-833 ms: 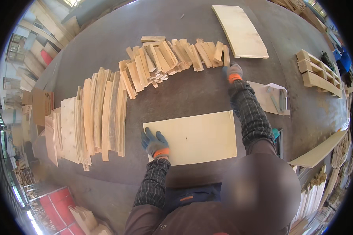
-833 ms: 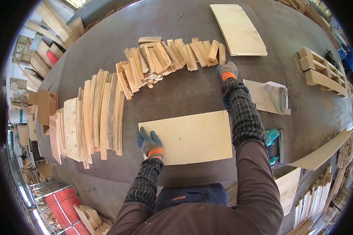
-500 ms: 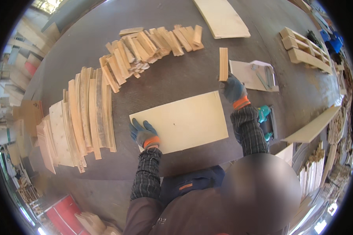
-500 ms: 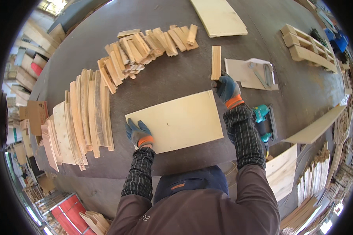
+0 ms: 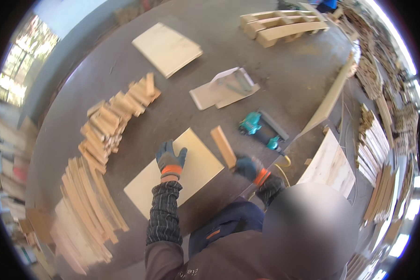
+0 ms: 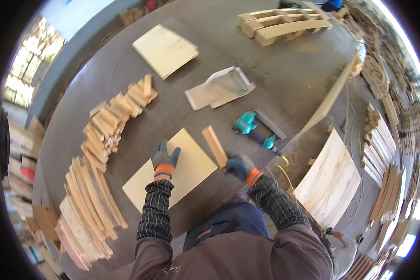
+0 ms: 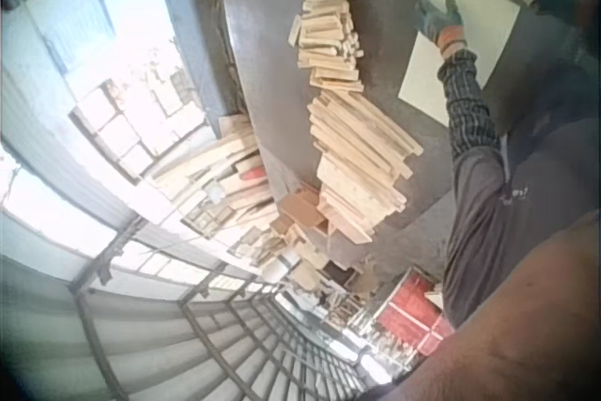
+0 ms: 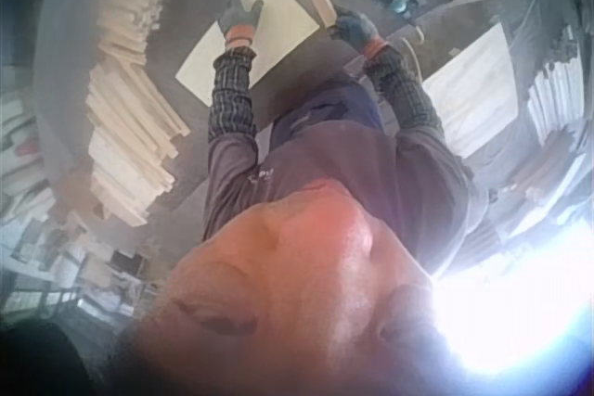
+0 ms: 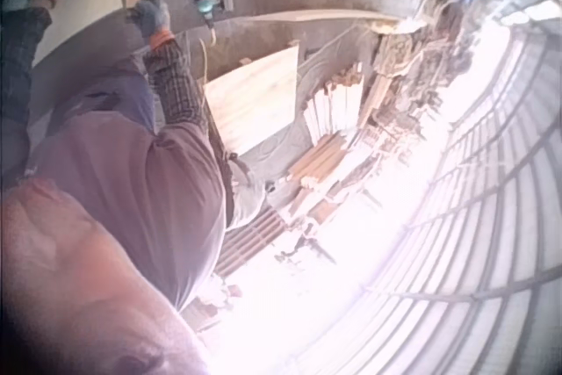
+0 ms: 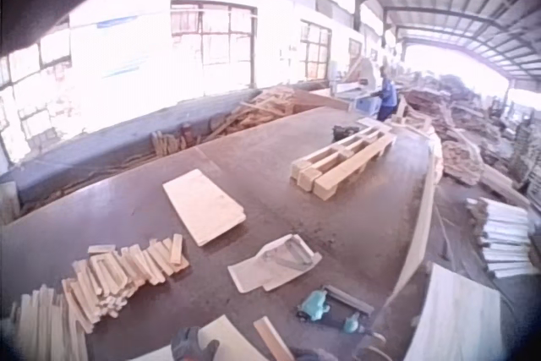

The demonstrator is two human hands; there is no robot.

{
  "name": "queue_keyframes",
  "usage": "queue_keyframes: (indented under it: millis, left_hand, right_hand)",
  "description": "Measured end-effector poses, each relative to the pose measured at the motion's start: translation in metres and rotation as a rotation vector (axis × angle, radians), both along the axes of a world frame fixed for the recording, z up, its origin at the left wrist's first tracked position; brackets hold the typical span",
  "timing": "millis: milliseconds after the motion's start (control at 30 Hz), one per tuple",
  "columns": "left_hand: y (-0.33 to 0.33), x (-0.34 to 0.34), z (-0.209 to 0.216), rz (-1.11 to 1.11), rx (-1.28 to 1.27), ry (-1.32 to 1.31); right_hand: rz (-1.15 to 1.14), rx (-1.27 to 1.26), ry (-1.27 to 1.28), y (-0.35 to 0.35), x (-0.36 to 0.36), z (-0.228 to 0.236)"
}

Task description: Assemble a wooden box or frame using a pneumatic nail gun and pre-cut wood pieces.

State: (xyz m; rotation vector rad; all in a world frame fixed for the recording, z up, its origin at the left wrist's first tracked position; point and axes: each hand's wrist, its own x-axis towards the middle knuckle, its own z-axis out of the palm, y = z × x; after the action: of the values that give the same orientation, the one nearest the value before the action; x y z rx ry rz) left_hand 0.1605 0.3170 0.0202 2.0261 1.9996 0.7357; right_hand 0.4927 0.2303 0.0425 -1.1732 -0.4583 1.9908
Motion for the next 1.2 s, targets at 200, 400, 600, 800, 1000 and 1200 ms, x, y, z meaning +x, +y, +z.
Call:
queue_keyframes:
  millis: [200,400,600,800,1000,1200]
  left_hand:
    - [0.038,0.05,0.013,0.051,-0.477,0.214]
    - [0.044,0.042,0.023,-0.095,-0.501,-0.005]
    - [0.002,0.046,0.123,-0.454,-0.638,-0.414]
    - [-0.045,0.03,0.206,-0.535,-0.622,-0.636]
    - [-0.059,0.045,0.252,-0.613,-0.52,-0.503]
    - [-0.025,0.086,0.242,-0.607,-0.542,-0.179]
  right_hand:
    - [0.284,0.037,-0.609,-0.077,0.029,0.04]
    - [-0.021,0.102,-0.413,-0.104,0.045,0.018]
    - [0.217,0.327,-0.374,-0.091,0.033,0.078]
    - [0.271,0.216,0.025,-0.12,-0.011,0.186]
    - [0.442,0.627,-0.185,-0.14,-0.012,0.164]
    - [0.414,0.737,-0.318,-0.14,-0.011,0.156]
